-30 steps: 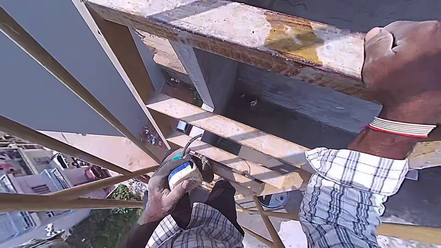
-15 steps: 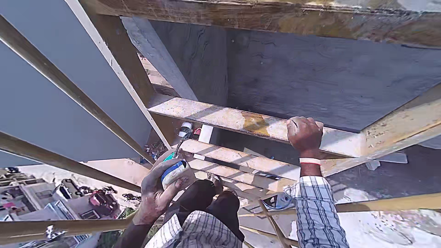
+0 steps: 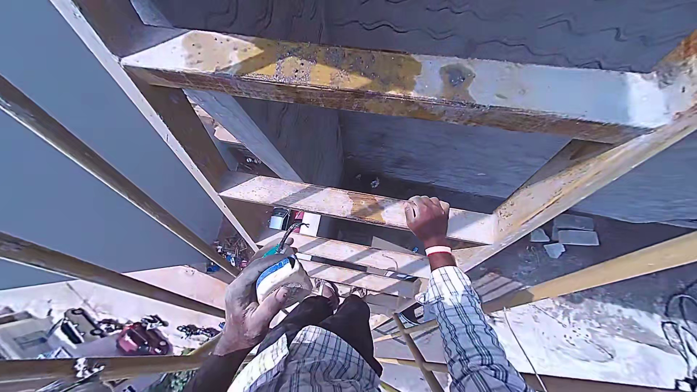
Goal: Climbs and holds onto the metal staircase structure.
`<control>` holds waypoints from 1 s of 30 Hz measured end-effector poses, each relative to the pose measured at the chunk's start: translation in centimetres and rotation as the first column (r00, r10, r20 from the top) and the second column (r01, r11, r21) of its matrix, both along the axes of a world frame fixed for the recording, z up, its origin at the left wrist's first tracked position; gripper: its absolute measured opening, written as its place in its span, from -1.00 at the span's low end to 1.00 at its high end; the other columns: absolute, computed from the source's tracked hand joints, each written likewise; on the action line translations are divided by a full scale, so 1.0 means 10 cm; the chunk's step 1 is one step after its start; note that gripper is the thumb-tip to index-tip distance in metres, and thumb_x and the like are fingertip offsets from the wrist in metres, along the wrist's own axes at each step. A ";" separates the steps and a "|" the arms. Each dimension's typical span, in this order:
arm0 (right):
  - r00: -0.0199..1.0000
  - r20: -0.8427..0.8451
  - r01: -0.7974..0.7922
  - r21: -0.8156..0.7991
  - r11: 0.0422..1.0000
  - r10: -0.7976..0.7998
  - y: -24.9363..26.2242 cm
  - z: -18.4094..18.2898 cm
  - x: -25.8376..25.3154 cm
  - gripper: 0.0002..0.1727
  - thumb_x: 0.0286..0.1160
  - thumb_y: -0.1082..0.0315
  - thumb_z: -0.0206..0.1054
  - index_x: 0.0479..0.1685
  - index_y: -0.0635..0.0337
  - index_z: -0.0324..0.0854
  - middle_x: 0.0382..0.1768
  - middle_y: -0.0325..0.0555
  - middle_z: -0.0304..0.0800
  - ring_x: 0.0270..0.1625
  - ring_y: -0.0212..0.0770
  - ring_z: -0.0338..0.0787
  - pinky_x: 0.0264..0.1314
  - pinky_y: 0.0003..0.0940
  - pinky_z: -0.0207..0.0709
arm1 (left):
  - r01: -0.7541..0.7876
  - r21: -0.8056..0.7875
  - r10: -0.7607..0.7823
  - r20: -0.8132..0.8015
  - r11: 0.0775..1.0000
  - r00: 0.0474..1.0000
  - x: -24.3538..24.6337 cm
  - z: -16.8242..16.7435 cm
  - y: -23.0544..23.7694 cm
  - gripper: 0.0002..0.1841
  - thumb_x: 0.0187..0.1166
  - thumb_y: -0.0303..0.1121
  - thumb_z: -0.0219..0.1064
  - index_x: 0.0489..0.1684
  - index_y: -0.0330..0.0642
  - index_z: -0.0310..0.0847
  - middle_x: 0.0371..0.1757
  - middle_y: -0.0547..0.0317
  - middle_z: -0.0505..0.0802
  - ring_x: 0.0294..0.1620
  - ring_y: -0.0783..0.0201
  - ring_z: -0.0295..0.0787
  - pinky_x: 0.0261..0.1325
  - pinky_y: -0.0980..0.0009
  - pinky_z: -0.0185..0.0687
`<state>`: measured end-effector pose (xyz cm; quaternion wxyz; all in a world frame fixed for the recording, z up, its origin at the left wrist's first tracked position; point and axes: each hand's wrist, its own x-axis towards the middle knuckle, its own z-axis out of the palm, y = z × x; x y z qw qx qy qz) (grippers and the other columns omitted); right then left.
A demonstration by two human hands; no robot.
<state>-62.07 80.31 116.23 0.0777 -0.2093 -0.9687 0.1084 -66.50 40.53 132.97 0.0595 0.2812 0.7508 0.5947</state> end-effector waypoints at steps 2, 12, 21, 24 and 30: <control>1.000 -0.022 -0.014 -0.025 1.000 0.014 0.04 0.01 -0.01 -0.56 0.68 0.00 0.16 0.08 0.12 0.81 0.05 0.08 0.88 0.18 0.20 0.78 0.26 0.30 0.44 | 0.003 0.015 -0.003 0.005 1.000 1.000 0.07 0.07 0.10 -0.51 0.57 0.18 0.37 0.32 0.13 0.70 0.25 0.45 0.84 0.25 0.47 0.78 0.36 0.43 0.71; 0.812 -0.562 -0.072 0.170 0.983 0.157 0.56 2.65 -0.67 -0.55 0.82 0.07 0.04 0.33 0.10 0.72 0.36 0.20 0.68 0.59 0.29 0.46 0.64 0.22 0.19 | -0.071 0.020 0.070 0.025 0.997 0.997 0.41 0.13 0.32 -0.52 0.57 0.15 0.38 0.35 0.17 0.69 0.31 0.44 0.82 0.30 0.44 0.76 0.40 0.40 0.69; 0.994 0.053 0.093 0.025 0.995 -0.094 0.90 2.63 -1.19 -0.17 0.80 -0.29 -0.31 -0.19 0.30 0.64 -0.02 0.36 0.80 0.27 0.37 0.73 0.24 0.48 0.31 | -0.095 -0.004 0.095 0.069 0.995 0.993 0.56 0.09 0.48 -0.53 0.57 0.14 0.39 0.36 0.15 0.70 0.31 0.40 0.82 0.29 0.41 0.77 0.39 0.35 0.71; 0.994 0.049 0.095 0.023 0.995 -0.096 0.89 2.60 -1.20 -0.17 0.78 -0.32 -0.28 -0.11 0.25 0.68 0.03 0.33 0.81 0.29 0.35 0.73 0.27 0.50 0.31 | -0.108 -0.016 0.109 0.083 0.994 0.990 0.59 0.07 0.44 -0.51 0.55 0.14 0.40 0.34 0.12 0.71 0.29 0.35 0.83 0.29 0.37 0.77 0.39 0.32 0.71; 0.991 0.002 0.136 0.014 0.991 -0.136 0.88 2.56 -1.21 -0.23 0.67 -0.35 -0.08 0.06 0.19 0.72 0.15 0.32 0.79 0.36 0.35 0.70 0.34 0.53 0.28 | -0.108 -0.034 0.110 0.078 0.994 0.991 0.68 -0.06 0.37 -0.52 0.59 0.16 0.36 0.33 0.13 0.70 0.26 0.37 0.84 0.24 0.42 0.79 0.34 0.36 0.74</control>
